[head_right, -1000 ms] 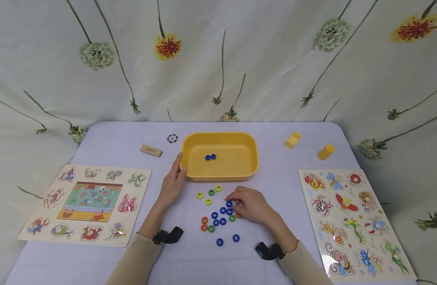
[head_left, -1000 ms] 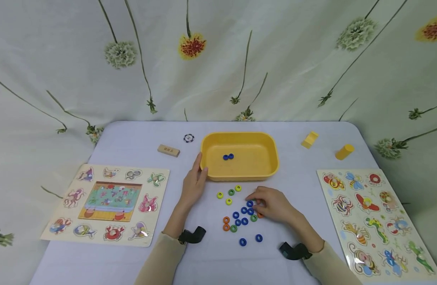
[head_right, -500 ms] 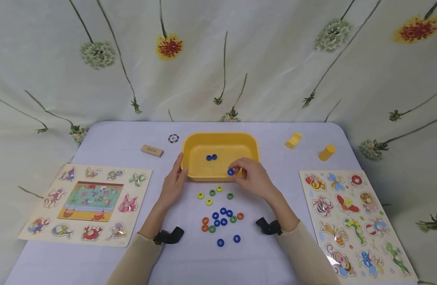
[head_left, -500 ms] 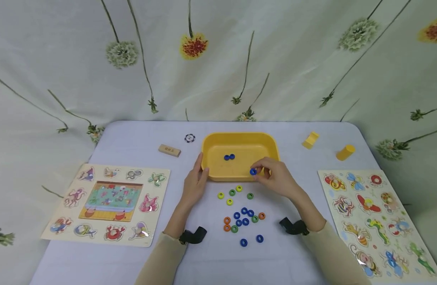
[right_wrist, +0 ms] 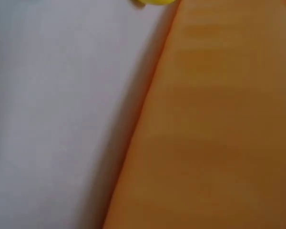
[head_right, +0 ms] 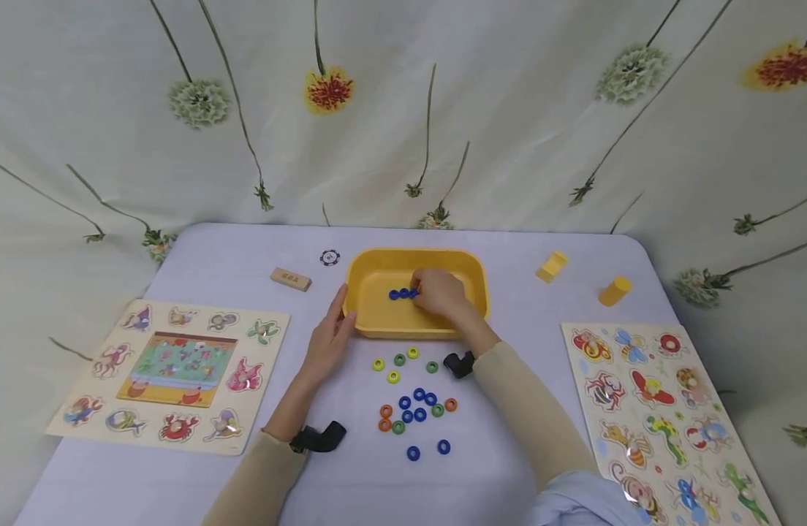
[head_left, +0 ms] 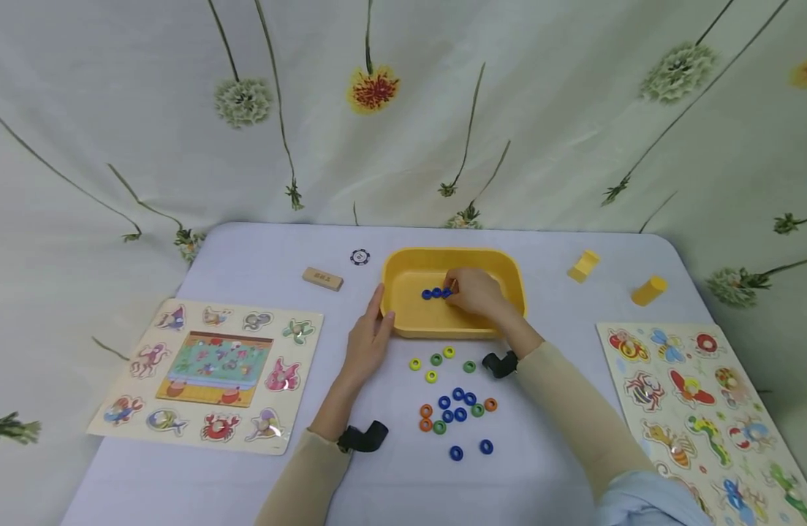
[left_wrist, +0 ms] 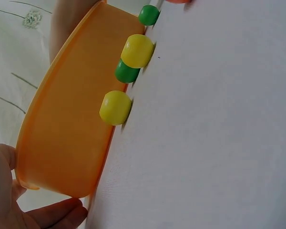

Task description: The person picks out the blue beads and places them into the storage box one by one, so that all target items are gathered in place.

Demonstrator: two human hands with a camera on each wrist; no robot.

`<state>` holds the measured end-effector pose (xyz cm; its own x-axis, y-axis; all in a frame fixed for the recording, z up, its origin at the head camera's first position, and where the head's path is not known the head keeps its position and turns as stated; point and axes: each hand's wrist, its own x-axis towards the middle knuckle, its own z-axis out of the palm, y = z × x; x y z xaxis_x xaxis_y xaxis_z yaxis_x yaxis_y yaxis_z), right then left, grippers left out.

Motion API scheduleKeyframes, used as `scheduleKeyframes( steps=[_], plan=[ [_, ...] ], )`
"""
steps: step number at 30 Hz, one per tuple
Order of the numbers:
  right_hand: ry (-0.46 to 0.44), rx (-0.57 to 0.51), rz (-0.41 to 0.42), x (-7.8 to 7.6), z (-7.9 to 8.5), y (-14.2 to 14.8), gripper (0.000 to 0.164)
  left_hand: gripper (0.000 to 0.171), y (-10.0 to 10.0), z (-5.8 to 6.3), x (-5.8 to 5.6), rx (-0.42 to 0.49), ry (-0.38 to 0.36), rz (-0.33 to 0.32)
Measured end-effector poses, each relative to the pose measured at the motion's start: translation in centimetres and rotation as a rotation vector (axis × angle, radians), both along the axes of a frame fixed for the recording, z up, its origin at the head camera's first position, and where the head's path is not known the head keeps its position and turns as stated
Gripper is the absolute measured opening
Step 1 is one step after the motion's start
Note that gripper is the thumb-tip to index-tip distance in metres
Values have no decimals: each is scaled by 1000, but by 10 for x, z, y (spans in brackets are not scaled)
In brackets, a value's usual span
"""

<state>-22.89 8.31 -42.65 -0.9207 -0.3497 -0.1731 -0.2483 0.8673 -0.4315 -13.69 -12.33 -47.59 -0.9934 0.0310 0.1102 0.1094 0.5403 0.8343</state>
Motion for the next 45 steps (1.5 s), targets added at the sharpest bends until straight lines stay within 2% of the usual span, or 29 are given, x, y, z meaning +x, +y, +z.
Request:
scheduleKeyframes(
  steps=[9, 13, 18, 23, 26, 30, 33, 37, 45],
  plan=[
    [-39, -19, -21, -3, -5, -5, 25, 53, 4, -1, 1, -6, -1, -5],
    [26, -59, -61, 7, -1, 6, 28, 54, 5, 0, 1, 0, -7, -11],
    [179, -246, -56, 38, 9, 33, 27, 54, 6, 0, 0, 4, -13, -13],
    [317, -424, -11, 84, 12, 55, 26, 55, 4, 2, -1, -3, -25, 1],
    [322, -495, 58, 110, 7, 59, 25, 54, 2, 2, -1, -5, -23, 8],
    [266, -550, 193, 137, -1, 56, 27, 55, 2, 1, -1, -4, -15, 3],
    [241, -561, 261, 146, -7, 51, 29, 55, 2, 0, -2, 0, -3, -5],
    [214, -516, 267, 148, -19, 47, 30, 54, 2, 0, -2, 3, 6, -4],
    [181, -305, 259, 147, -42, 43, 31, 55, 3, 2, -1, 2, 4, -5]
  ],
)
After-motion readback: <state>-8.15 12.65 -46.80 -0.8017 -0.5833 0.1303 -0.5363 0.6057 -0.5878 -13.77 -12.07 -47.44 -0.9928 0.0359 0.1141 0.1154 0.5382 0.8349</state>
